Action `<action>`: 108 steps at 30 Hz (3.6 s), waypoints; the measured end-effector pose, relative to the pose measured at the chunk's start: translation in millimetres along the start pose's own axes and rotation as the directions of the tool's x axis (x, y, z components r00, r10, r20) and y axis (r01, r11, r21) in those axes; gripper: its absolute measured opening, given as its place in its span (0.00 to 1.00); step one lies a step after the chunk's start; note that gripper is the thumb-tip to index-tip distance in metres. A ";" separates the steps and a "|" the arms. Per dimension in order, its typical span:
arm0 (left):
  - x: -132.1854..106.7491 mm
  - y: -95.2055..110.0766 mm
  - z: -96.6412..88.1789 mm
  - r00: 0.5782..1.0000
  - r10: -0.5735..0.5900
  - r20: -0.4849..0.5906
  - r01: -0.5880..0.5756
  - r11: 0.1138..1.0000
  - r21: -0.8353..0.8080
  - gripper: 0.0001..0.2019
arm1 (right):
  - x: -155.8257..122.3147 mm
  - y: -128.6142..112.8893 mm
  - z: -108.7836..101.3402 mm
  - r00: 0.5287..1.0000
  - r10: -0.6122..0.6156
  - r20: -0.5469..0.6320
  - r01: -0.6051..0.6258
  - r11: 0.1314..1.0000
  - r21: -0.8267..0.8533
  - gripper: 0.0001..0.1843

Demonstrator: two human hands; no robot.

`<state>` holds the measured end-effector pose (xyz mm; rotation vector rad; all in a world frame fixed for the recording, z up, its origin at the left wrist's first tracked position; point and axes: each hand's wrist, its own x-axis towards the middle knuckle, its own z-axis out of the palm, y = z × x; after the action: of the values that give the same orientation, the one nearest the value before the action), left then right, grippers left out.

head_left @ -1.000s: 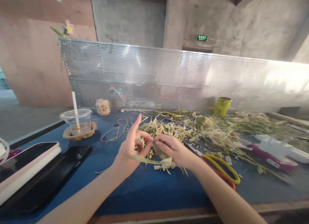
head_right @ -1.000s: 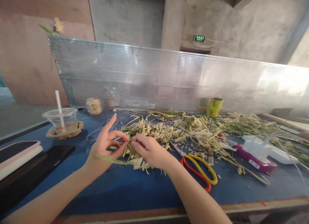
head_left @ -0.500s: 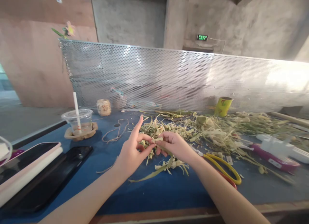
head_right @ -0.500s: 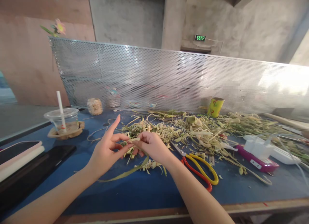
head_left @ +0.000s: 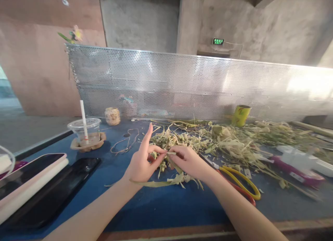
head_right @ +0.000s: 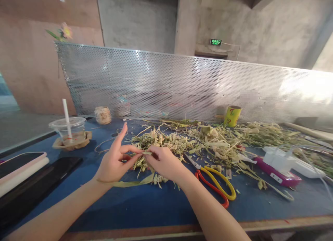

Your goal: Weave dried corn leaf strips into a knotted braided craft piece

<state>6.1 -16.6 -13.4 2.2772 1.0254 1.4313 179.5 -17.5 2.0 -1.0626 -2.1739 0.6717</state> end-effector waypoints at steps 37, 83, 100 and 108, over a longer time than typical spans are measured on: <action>-0.7 -5.2 0.0 0.916 0.400 -0.026 -0.380 0.887 0.264 0.42 | 2.8 3.8 -1.9 0.995 0.044 0.088 -0.075 0.916 0.394 0.08; 7.0 15.1 -11.9 0.979 -0.174 0.105 0.195 0.663 -0.722 0.31 | 22.0 57.4 -41.6 0.744 0.391 -0.541 -0.069 0.852 0.519 0.13; 2.9 -6.0 12.3 0.973 -0.228 0.032 0.213 0.838 -0.502 0.29 | 11.0 17.7 -1.4 0.968 0.018 0.249 -0.190 0.699 0.690 0.15; 2.4 -12.7 12.4 0.959 -0.239 0.154 0.274 0.642 -0.716 0.28 | 10.5 14.7 -5.2 1.000 -0.021 0.021 0.002 0.742 0.670 0.13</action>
<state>12.0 -4.1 -24.7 1.4912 0.5573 1.3275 185.5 0.0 -1.1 -0.6396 -1.7099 1.3417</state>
